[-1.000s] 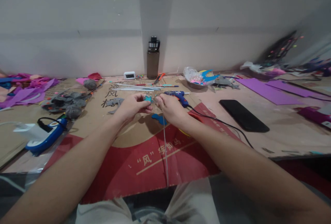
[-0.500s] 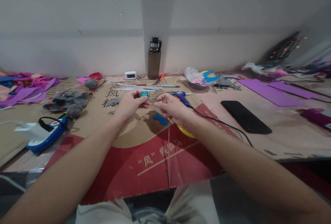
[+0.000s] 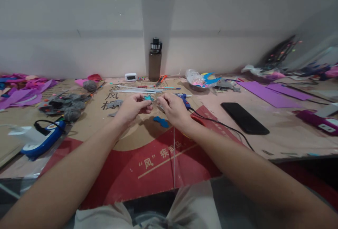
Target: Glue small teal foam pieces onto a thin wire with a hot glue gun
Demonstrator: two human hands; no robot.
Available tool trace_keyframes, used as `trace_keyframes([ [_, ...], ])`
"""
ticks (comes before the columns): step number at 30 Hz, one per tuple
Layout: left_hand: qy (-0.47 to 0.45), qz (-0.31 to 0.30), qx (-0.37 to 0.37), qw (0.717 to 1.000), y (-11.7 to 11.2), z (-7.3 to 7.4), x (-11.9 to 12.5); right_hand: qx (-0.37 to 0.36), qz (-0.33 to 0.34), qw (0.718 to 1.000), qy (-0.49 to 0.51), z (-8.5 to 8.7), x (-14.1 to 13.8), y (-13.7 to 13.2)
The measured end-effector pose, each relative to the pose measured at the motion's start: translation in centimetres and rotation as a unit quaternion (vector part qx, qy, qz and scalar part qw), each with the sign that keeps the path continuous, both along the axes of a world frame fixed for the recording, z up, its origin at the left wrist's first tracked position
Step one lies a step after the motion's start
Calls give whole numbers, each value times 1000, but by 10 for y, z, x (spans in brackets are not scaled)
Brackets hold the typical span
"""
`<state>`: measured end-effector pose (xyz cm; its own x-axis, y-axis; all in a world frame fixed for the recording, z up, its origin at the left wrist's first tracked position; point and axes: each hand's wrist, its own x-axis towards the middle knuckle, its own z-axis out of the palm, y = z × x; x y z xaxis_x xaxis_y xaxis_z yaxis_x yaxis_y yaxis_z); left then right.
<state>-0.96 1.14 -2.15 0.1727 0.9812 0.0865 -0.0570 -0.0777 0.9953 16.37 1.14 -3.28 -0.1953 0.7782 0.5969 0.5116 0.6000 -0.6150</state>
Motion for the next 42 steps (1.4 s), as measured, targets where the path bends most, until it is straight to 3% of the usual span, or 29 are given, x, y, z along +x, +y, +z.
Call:
trace_keyframes([
  [5, -2, -7, -11, 1000, -3, 3, 2, -9, -2, 1000, -26, 3, -1, -4],
  [26, 31, -36, -37, 998, -11, 4, 12, -69, 9, 996, 54, -3, -2, -2],
  [42, -35, -23, -46, 998, -12, 2, 17, -71, 4, 996, 47, -3, -3, -3],
])
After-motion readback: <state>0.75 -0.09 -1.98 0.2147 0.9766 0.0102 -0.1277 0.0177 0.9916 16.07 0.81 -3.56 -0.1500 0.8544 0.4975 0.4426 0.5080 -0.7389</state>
